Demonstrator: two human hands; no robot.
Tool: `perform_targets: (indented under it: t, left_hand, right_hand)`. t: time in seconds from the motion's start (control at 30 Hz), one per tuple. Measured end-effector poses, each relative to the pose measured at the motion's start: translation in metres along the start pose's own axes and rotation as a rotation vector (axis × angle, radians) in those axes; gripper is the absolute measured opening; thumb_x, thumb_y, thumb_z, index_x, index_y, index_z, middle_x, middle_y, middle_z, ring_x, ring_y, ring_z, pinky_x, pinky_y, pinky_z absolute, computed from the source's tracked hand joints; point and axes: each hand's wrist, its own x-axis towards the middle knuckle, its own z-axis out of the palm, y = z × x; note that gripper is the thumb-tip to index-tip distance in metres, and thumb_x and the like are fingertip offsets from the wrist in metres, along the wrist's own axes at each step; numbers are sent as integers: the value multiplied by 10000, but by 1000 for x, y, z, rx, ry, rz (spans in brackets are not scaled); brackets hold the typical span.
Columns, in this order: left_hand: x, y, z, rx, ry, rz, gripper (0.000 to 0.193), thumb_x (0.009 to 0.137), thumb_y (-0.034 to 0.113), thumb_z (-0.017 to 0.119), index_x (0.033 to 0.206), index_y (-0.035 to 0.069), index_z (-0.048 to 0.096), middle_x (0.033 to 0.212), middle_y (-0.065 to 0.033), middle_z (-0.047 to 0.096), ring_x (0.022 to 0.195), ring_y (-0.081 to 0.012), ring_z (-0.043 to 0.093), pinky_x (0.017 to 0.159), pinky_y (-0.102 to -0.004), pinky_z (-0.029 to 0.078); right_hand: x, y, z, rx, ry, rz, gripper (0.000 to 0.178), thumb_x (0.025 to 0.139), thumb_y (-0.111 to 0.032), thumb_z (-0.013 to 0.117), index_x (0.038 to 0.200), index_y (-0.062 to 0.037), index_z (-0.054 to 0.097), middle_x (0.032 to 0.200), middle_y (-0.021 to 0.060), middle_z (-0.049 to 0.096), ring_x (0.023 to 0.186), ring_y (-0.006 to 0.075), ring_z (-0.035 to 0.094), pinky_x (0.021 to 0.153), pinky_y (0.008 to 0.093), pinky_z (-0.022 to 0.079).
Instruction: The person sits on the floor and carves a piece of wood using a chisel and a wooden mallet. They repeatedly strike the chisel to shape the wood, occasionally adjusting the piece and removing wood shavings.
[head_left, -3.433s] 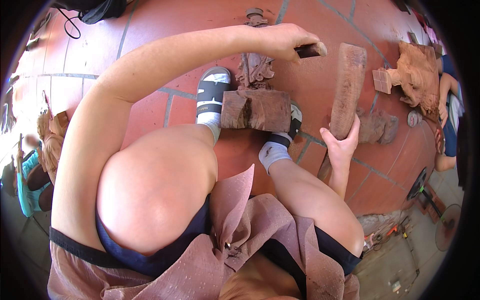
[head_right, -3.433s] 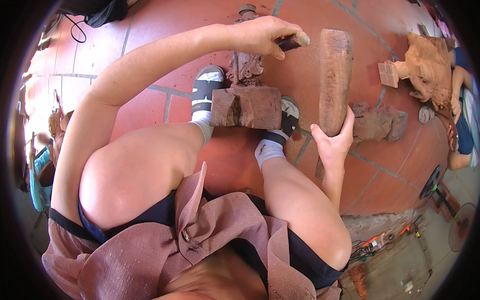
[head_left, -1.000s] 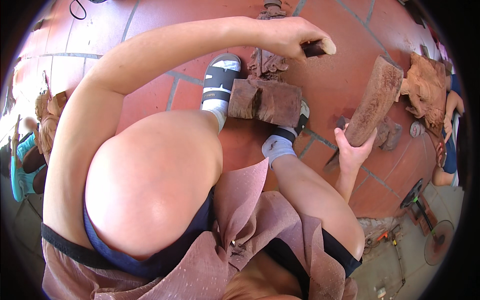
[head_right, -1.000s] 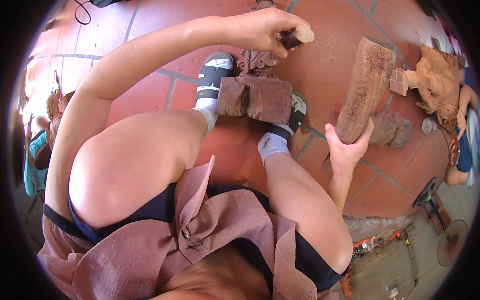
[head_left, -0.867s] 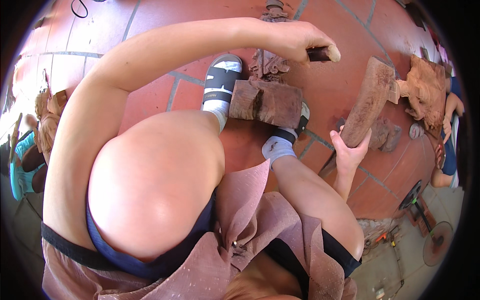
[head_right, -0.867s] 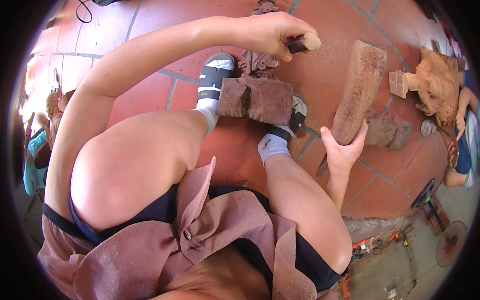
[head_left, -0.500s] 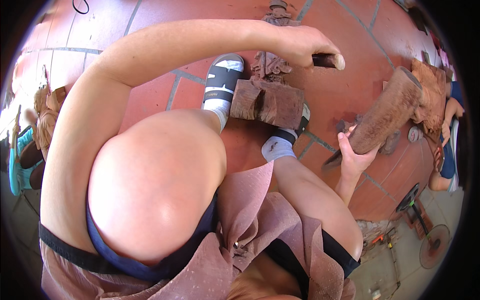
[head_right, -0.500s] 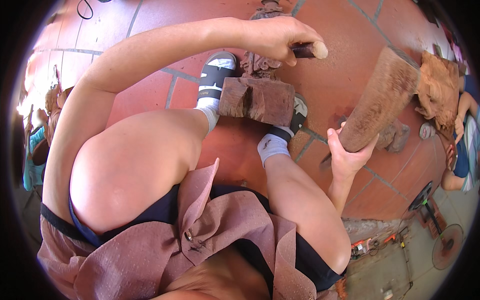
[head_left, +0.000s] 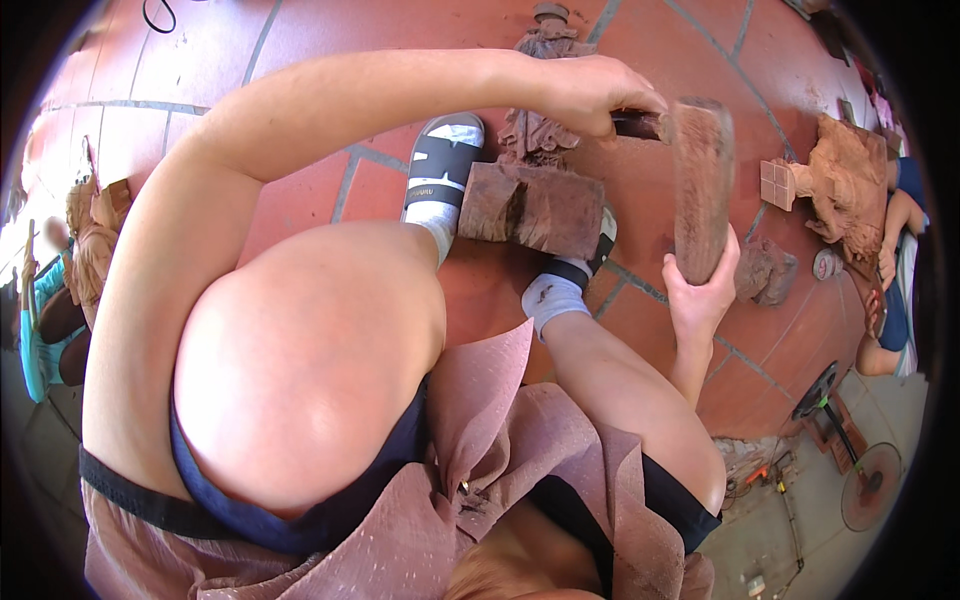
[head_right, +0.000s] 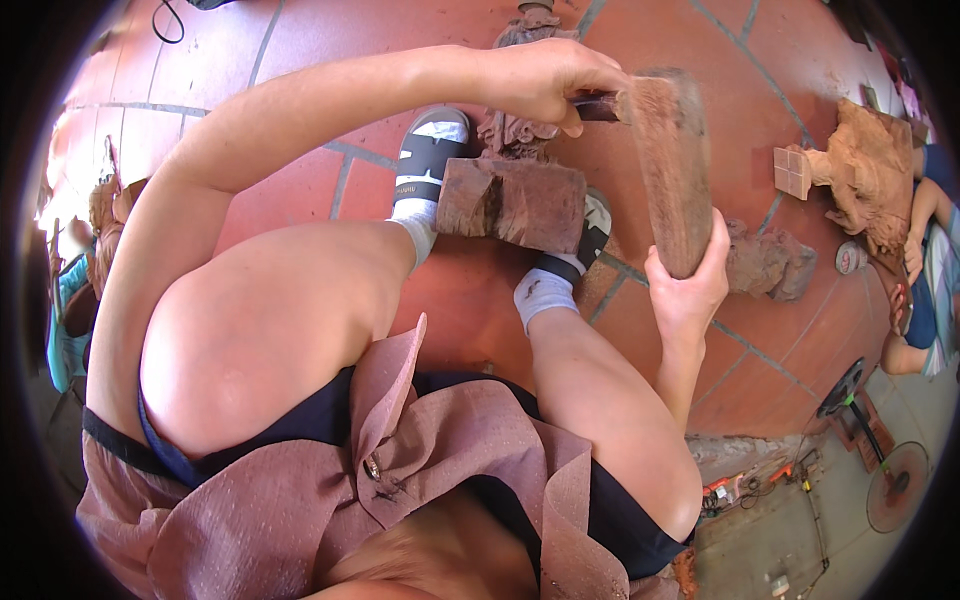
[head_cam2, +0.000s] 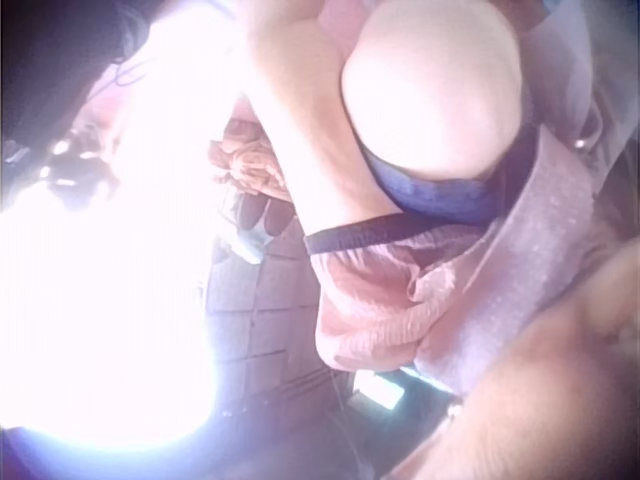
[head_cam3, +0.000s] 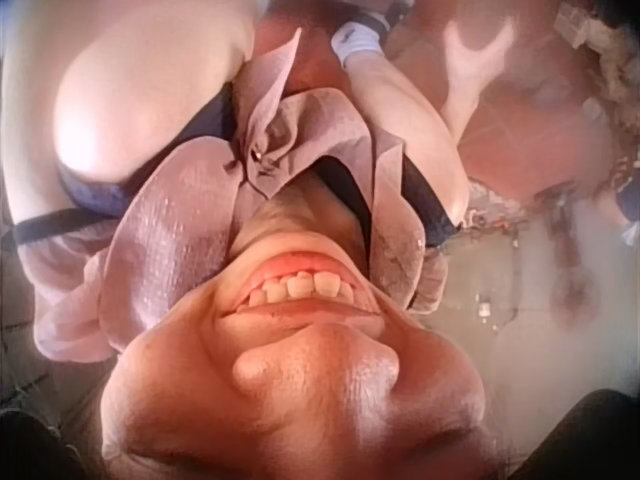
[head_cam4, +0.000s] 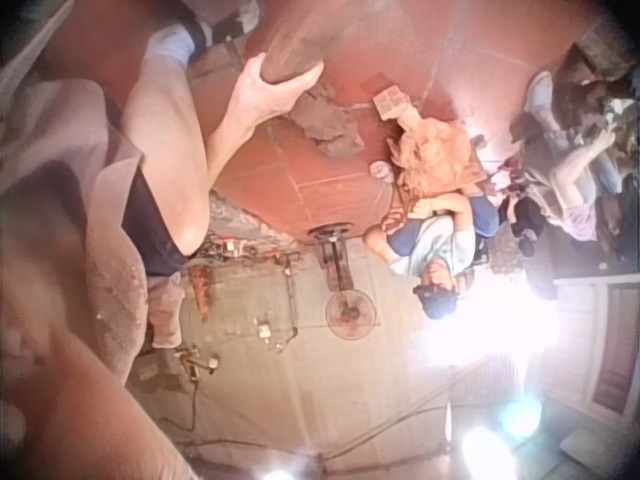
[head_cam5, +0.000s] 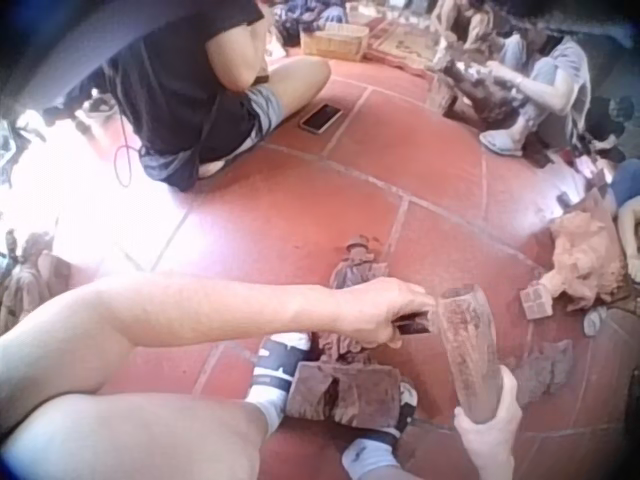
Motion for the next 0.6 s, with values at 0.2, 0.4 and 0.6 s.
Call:
perform_targets:
  t: [0.2,0.4,0.6]
  left_hand:
    - [-13,3,-2,-113,50,3,530,672,-49,747,1167,50,586,1030,-95,619,920,-257,610,802,-359,496]
    - [-25,1,-10,-192,126,-66,417,725,-45,706,1113,43,583,984,-92,610,915,-236,609,798,-351,497]
    - [-24,-1,-45,-178,267,-43,516,803,117,723,1272,60,514,1017,-103,632,933,-203,609,848,-348,486]
  right_hand:
    - [-5,0,-3,31,-13,17,762,656,-24,773,1349,-66,458,1208,147,605,1091,280,608,923,386,485]
    - [9,-18,-25,-18,-165,-14,719,656,-14,754,1320,-53,482,1193,120,603,1080,220,598,923,363,475]
    - [35,-36,-91,7,-396,3,603,657,-28,721,1223,-7,515,988,45,602,883,166,596,812,306,495]
